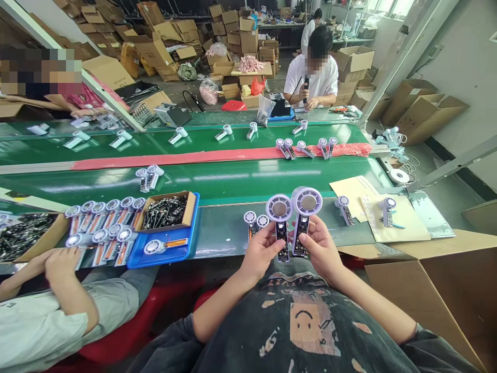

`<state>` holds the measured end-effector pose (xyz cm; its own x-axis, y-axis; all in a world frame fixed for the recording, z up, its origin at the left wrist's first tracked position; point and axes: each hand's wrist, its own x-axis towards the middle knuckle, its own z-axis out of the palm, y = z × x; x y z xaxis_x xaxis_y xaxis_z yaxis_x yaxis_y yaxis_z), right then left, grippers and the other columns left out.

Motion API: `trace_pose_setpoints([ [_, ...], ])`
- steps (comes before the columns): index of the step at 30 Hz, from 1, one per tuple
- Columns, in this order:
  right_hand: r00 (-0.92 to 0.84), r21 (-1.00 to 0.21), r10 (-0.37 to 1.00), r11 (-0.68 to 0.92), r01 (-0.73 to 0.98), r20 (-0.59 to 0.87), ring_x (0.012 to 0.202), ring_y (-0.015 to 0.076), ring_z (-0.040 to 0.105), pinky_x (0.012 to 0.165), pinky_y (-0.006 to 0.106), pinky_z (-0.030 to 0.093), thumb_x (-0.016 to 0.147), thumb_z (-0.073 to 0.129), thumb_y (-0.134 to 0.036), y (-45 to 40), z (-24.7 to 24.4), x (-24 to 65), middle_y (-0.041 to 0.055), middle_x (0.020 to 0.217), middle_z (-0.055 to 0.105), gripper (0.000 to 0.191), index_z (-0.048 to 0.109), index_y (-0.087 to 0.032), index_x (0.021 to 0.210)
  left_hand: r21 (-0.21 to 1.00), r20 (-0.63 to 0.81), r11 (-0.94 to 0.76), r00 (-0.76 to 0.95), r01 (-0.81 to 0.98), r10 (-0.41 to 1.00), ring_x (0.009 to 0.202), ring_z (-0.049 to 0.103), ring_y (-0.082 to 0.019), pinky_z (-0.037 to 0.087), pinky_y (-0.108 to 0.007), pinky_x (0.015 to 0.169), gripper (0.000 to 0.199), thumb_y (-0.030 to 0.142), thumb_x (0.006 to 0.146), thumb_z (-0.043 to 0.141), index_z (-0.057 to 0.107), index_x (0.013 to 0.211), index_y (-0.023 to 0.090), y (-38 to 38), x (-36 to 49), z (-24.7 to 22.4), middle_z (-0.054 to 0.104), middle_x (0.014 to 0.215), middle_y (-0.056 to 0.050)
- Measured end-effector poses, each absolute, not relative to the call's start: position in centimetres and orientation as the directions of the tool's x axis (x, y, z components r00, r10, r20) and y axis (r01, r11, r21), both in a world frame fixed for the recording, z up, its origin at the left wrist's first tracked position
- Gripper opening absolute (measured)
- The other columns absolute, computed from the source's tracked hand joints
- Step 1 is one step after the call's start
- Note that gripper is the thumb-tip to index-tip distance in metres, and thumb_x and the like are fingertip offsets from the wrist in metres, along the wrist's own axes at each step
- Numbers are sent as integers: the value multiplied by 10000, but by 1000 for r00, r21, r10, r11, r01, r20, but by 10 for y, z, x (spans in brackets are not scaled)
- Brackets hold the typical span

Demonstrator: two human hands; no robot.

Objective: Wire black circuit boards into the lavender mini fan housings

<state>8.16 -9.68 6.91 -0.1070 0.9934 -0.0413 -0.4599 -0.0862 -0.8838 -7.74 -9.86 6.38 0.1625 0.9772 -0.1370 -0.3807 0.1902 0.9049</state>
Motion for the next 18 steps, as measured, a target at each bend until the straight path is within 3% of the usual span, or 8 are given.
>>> trace_pose_setpoints([
  [18, -113, -869, 991, -116, -482, -70, 1020, 235, 678, 1006, 488, 500, 771, 810, -370, -95, 65, 84, 36, 1121, 684, 503, 533, -293, 1185, 899, -177, 224, 156, -377, 972, 979, 707, -243, 550, -352, 893, 547, 362, 711, 830, 664, 1201, 184, -96, -75, 54, 738, 1124, -95],
])
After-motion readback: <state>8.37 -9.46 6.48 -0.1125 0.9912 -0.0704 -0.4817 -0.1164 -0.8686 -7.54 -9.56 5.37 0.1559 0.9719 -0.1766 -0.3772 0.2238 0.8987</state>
